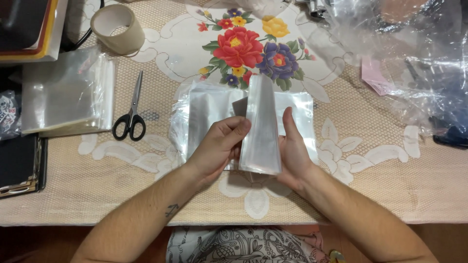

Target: The person removes several silver plastic pouches from a larger clear plastic bag. They then separate the pouches, unfold them, and arrange them on the table.

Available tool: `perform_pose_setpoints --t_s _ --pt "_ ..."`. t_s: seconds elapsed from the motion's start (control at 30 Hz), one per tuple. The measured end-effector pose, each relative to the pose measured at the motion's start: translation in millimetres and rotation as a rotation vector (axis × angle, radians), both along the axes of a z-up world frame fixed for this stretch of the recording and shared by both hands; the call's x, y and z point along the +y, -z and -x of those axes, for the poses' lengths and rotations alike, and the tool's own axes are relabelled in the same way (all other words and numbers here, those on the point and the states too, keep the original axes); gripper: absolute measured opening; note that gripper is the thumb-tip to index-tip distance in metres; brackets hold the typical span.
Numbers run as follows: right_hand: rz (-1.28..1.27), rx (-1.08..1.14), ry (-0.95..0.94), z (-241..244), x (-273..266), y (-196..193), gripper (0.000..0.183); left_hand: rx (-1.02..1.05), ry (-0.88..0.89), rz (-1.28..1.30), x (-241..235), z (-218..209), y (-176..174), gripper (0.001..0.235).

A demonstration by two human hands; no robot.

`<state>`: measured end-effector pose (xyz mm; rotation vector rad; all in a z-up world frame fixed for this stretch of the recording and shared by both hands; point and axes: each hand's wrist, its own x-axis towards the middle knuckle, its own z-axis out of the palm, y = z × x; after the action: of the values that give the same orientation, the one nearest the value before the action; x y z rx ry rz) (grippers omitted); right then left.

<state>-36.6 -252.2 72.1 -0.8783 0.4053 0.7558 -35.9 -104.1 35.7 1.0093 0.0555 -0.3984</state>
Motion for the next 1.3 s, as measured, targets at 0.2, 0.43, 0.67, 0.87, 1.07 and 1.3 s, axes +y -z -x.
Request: perform_pose_setpoints --t_s 0.2,0.43,0.67,0.87,1.07,1.3 --pt "-0.067 -0.020 -0.003 1.4 -5.4 9.8 0.101 -0.001 0.037 -0.052 0.7 1.9 6.7 0.027" --pt "-0.062 -0.059 -0.009 2.9 -4.5 17.0 0.099 -0.017 0.085 -0.065 2.1 -0.4 21.0 0.029" --pt "-0.076 -0.092 0.015 -2.3 -8.5 34.7 0.091 -0.064 0.124 -0.151 2.1 2.2 10.5 0.033" --pt "-0.076 -0.093 0.043 -10.3 -15.4 45.1 0.086 -0.108 0.114 -0.203 1.3 -0.2 17.9 0.029" --pt "-0.076 -0.097 0.073 -23.5 -28.1 58.2 0.081 -0.123 0.124 -0.178 0.6 2.7 4.1 0.022" --pt "-0.083 -0.106 0.111 -48.2 -101.0 180.0 0.076 -0.152 -0.067 -0.091 33.6 -18.4 15.3 0.012"
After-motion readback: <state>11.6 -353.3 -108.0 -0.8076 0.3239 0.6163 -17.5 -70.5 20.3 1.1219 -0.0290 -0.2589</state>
